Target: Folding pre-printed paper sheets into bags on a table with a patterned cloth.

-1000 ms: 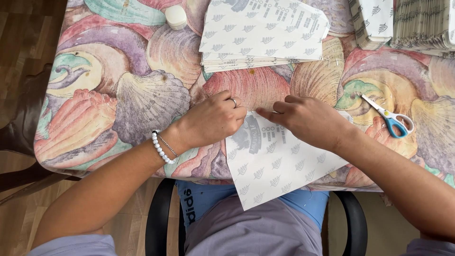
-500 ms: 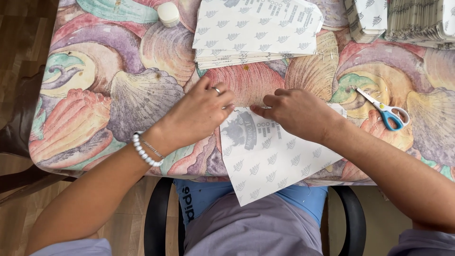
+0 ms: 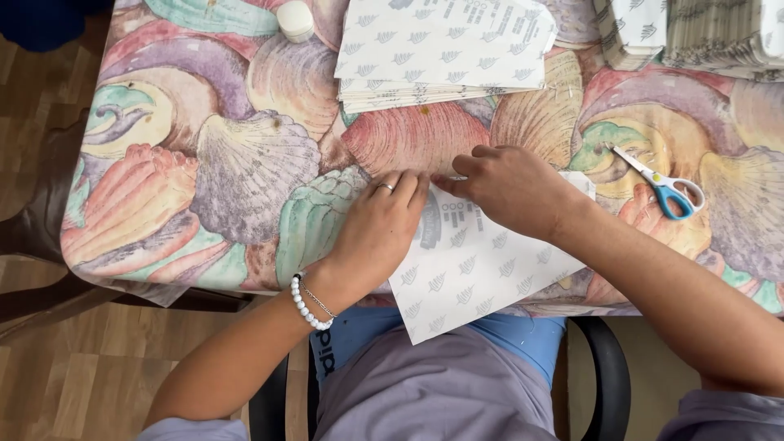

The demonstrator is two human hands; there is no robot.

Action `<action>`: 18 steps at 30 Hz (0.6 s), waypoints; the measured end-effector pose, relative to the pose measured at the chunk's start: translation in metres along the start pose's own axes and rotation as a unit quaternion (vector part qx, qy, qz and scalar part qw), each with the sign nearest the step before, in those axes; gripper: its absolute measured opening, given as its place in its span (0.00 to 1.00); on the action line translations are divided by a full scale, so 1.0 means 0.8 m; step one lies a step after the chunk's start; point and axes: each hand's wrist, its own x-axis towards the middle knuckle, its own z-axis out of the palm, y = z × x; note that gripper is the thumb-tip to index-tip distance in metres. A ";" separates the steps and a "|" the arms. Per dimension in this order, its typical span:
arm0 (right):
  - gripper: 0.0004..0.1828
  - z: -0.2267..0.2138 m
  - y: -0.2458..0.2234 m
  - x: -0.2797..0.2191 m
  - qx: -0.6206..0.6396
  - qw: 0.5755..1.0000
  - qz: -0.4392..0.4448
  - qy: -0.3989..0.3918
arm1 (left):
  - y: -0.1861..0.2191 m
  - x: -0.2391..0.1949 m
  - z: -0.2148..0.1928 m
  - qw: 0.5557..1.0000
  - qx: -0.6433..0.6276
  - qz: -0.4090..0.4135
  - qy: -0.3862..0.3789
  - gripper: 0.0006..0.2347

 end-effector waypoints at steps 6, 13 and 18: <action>0.14 0.034 0.026 -0.049 0.132 0.985 0.063 0.092 | 0.010 -0.003 -0.002 0.997 0.015 -0.019 -0.072 0.22; 0.27 0.079 0.062 -0.109 0.133 0.983 0.120 0.048 | 0.014 0.003 -0.018 0.991 0.085 -0.024 -0.100 0.22; 0.25 0.067 0.053 -0.109 0.050 0.995 0.077 0.046 | 0.013 0.005 -0.024 0.988 0.138 -0.011 -0.068 0.23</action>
